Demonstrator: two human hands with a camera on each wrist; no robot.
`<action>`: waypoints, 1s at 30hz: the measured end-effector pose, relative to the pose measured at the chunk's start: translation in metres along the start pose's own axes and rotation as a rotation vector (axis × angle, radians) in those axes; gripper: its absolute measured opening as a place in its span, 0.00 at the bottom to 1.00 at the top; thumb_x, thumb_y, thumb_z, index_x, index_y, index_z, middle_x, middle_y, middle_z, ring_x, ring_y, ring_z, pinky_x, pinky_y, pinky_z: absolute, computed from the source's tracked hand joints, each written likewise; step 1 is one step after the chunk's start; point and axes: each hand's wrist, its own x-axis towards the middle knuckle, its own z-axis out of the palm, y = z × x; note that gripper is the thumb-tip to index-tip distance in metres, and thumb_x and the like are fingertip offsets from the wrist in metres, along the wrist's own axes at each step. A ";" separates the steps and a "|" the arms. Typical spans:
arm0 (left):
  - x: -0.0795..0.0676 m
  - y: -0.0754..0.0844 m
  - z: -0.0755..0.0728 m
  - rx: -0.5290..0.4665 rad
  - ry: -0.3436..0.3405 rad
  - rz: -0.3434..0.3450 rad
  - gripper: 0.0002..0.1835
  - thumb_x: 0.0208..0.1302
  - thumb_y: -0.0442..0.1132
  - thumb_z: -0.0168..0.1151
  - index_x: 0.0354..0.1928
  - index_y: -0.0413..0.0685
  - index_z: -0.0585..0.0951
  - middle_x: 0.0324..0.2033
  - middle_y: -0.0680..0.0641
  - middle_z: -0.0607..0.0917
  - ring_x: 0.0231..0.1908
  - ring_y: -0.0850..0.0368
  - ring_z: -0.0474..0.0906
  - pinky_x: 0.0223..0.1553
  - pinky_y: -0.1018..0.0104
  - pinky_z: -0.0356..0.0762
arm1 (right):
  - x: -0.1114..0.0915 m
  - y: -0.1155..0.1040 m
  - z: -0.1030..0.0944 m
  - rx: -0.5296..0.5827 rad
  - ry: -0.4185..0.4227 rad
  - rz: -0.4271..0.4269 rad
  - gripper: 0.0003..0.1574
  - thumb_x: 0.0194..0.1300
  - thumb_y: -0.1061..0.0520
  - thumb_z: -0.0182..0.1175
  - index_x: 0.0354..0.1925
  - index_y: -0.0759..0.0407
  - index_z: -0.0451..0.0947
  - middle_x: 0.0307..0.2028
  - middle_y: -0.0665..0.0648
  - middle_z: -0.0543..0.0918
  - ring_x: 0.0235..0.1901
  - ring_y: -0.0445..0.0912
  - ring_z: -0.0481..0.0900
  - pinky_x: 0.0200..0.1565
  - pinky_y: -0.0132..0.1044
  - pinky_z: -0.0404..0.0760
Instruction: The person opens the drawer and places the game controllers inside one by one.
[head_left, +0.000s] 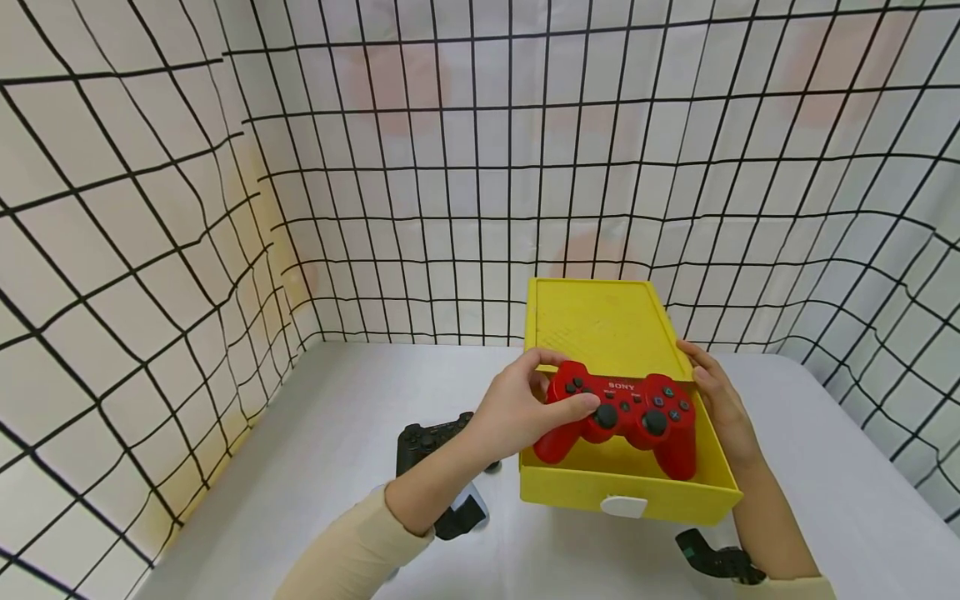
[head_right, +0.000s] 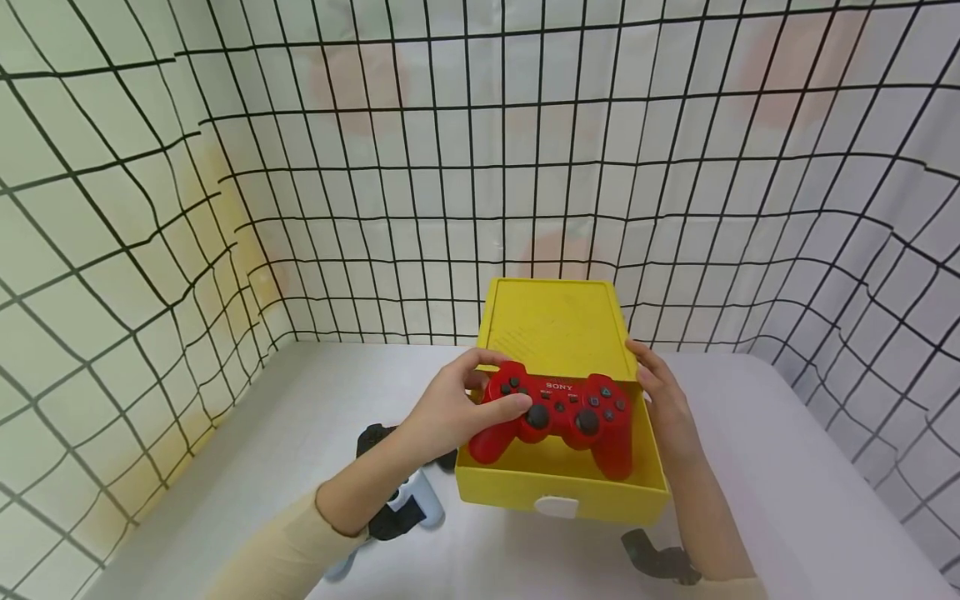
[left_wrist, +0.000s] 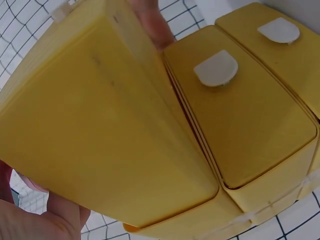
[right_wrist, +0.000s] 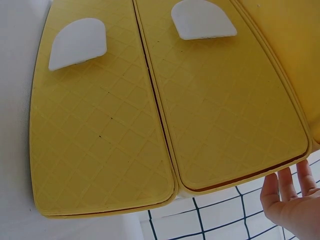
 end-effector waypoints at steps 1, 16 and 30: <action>0.000 0.000 0.001 0.013 -0.001 0.005 0.29 0.58 0.50 0.71 0.58 0.51 0.72 0.30 0.49 0.80 0.30 0.56 0.79 0.32 0.64 0.82 | 0.000 0.000 0.000 0.006 -0.003 -0.003 0.27 0.80 0.58 0.30 0.72 0.53 0.53 0.61 0.52 0.66 0.56 0.40 0.75 0.54 0.35 0.76; -0.003 0.001 0.009 0.153 0.008 0.069 0.28 0.56 0.49 0.72 0.56 0.49 0.73 0.30 0.54 0.79 0.31 0.61 0.77 0.30 0.70 0.80 | -0.001 0.001 -0.001 -0.036 -0.002 -0.025 0.28 0.80 0.58 0.28 0.72 0.54 0.55 0.61 0.52 0.69 0.56 0.41 0.75 0.54 0.34 0.76; -0.001 0.002 0.007 0.294 -0.102 0.061 0.30 0.60 0.53 0.68 0.58 0.48 0.70 0.33 0.56 0.81 0.31 0.64 0.78 0.31 0.72 0.79 | 0.000 0.002 0.000 -0.043 0.010 -0.043 0.28 0.80 0.59 0.28 0.73 0.56 0.55 0.61 0.53 0.70 0.56 0.42 0.74 0.54 0.34 0.76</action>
